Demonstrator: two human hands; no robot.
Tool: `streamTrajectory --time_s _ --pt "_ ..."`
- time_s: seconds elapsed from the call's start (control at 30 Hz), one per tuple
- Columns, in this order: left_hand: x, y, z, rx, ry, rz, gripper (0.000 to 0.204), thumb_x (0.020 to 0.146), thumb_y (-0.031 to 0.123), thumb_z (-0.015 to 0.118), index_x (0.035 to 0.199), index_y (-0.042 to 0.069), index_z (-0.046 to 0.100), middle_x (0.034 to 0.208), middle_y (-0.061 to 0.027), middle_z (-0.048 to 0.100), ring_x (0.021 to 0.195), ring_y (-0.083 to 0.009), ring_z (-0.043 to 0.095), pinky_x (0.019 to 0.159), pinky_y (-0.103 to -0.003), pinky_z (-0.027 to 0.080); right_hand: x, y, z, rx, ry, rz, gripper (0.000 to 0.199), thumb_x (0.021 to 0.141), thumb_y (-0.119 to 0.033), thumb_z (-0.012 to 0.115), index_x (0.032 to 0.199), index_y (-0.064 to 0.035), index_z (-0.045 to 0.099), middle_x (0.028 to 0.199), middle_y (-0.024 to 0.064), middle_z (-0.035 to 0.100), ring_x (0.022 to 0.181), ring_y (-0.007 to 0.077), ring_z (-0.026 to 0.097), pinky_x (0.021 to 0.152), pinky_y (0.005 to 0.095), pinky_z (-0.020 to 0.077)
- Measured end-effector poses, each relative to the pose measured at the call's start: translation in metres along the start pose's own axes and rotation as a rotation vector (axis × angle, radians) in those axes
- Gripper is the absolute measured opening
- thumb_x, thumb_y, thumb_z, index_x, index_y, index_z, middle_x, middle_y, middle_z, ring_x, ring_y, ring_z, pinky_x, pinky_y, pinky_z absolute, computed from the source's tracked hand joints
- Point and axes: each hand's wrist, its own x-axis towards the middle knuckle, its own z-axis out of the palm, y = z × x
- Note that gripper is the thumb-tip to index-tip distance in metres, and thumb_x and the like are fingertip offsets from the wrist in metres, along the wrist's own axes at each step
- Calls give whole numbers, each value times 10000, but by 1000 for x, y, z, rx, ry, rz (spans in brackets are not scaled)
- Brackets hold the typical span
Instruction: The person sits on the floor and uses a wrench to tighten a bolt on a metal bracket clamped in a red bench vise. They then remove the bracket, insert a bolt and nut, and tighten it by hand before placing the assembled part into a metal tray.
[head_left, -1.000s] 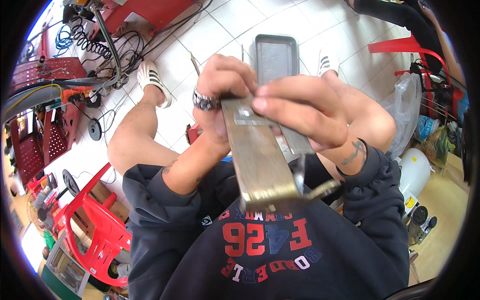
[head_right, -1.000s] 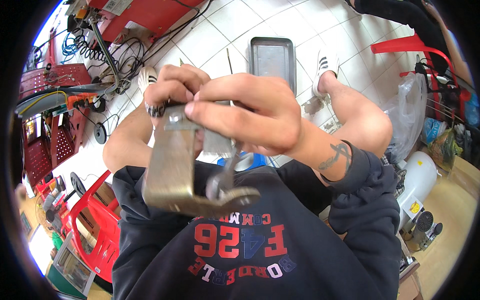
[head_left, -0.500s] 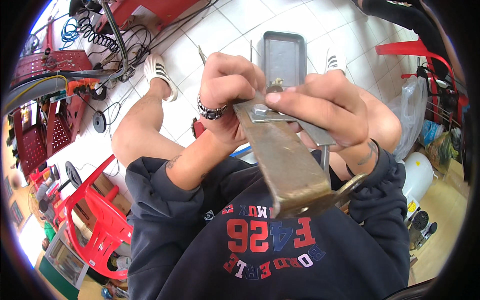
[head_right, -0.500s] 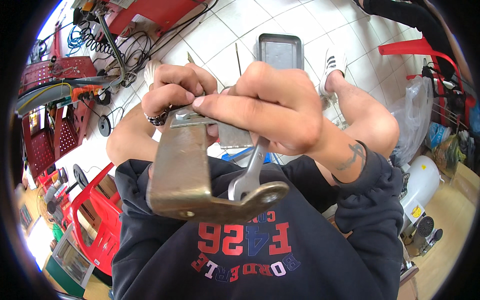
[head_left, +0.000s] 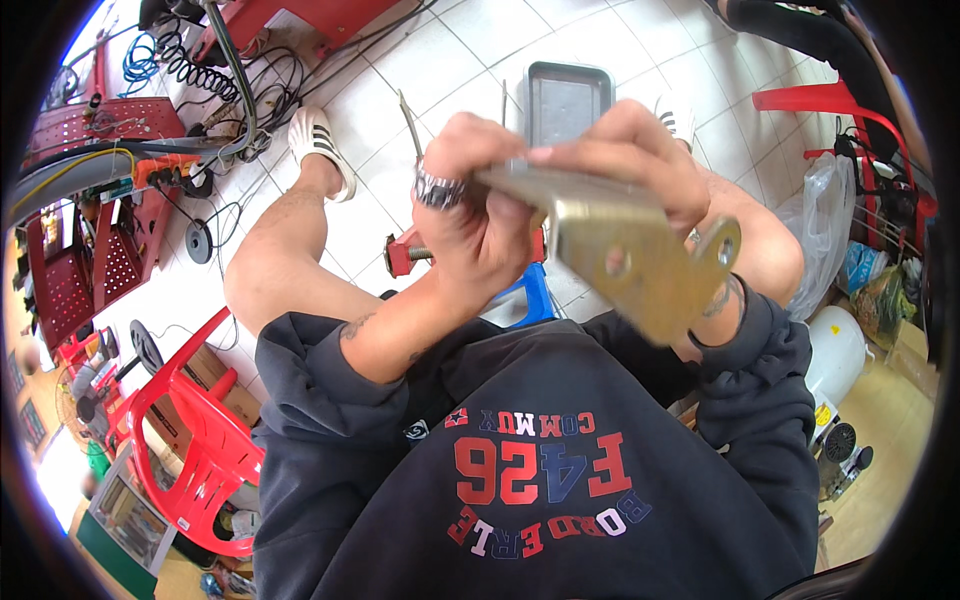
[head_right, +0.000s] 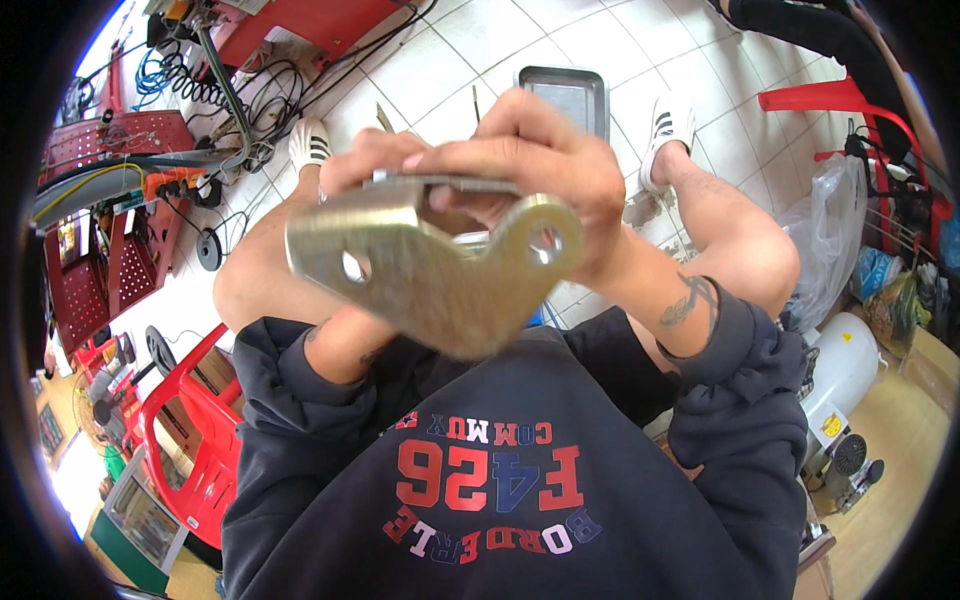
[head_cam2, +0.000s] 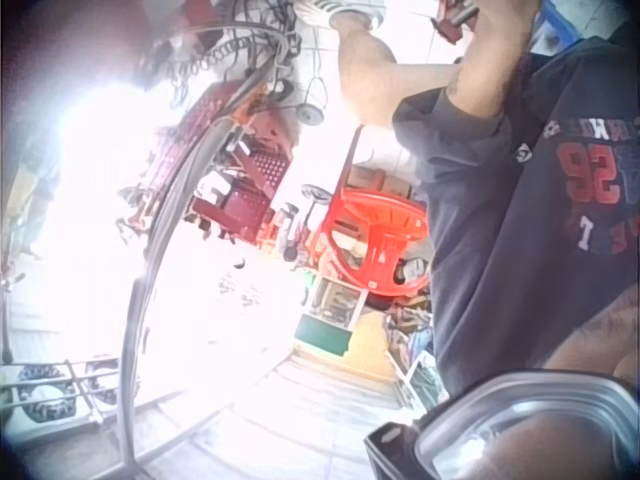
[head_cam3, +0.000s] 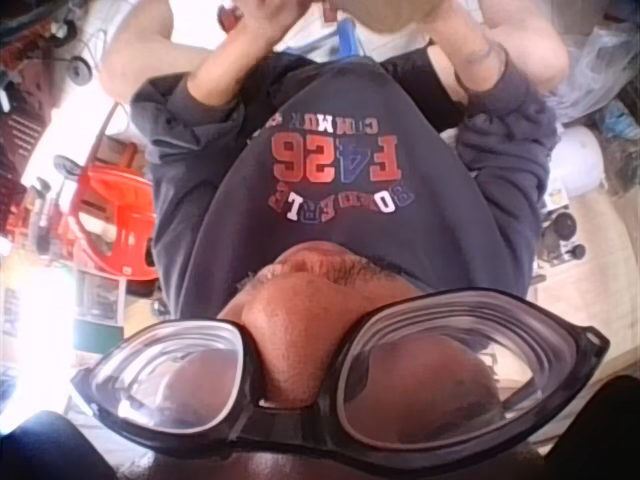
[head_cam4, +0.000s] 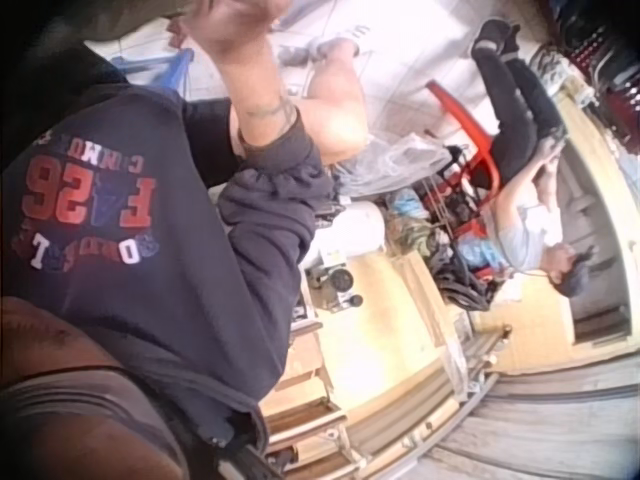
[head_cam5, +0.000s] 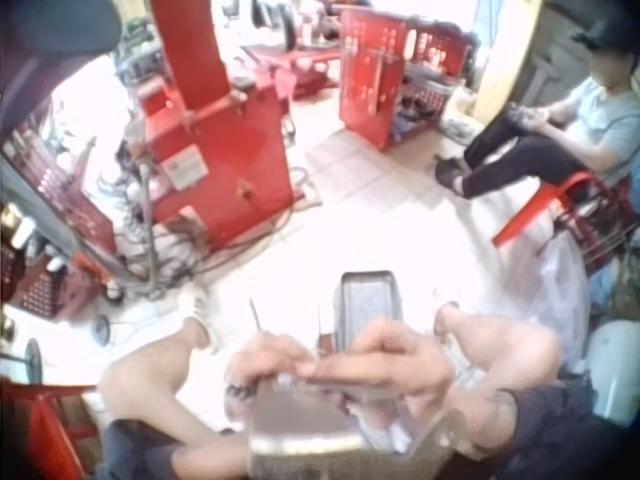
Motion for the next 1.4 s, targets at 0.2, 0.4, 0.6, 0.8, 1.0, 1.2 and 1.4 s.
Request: streamTrajectory --time_s 0.2,0.4,0.6,0.8,1.0,1.2,1.4 --pt "13 5 7 17 67 -514 246 1017 256 572 1026 10 572 664 20 576 544 -34 471 491 -200 364 7 9 -1 20 91 372 139 843 -6 662 971 -22 716 764 75 672 648 175 610 611 291 463" --pt "30 7 -8 -152 -130 -951 217 1005 178 567 1083 -24 584 772 -38 643 657 -70 558 597 -243 469 15 20 -13 -110 -85 719 242 946 -201 634 885 30 675 578 74 558 530 148 498 533 287 395" --pt "28 -5 -22 44 -72 -1037 229 1004 145 508 1076 -63 570 833 -95 654 710 -118 591 643 -288 513 19 26 -30 -244 -280 722 266 988 -208 569 1085 15 675 657 34 553 589 101 456 567 292 410" --pt "31 -1 -21 159 -57 -1007 240 1004 159 502 1051 -66 573 804 -98 657 691 -129 612 629 -298 521 -1 40 -13 -553 -469 441 270 985 -247 583 881 1 602 596 150 520 512 285 473 526 386 399" --pt "33 6 -20 186 -87 -967 220 1002 157 520 1030 -51 584 785 -78 652 692 -111 598 620 -270 497 2 30 -5 -284 -368 573 301 983 -247 585 815 0 548 596 177 519 528 350 498 510 420 378" --pt "34 10 -21 191 -70 -973 183 1010 146 540 1009 -32 584 789 -39 633 678 -72 548 614 -226 457 2 30 2 -285 -243 398 274 986 -212 582 810 -5 543 583 165 492 504 338 479 495 405 362" --pt "34 13 -22 191 -71 -981 181 1010 147 548 1027 -30 585 784 -39 628 670 -63 538 587 -220 449 8 16 -3 -193 -150 391 293 1003 -227 575 811 -7 550 552 106 428 479 223 387 479 357 334"
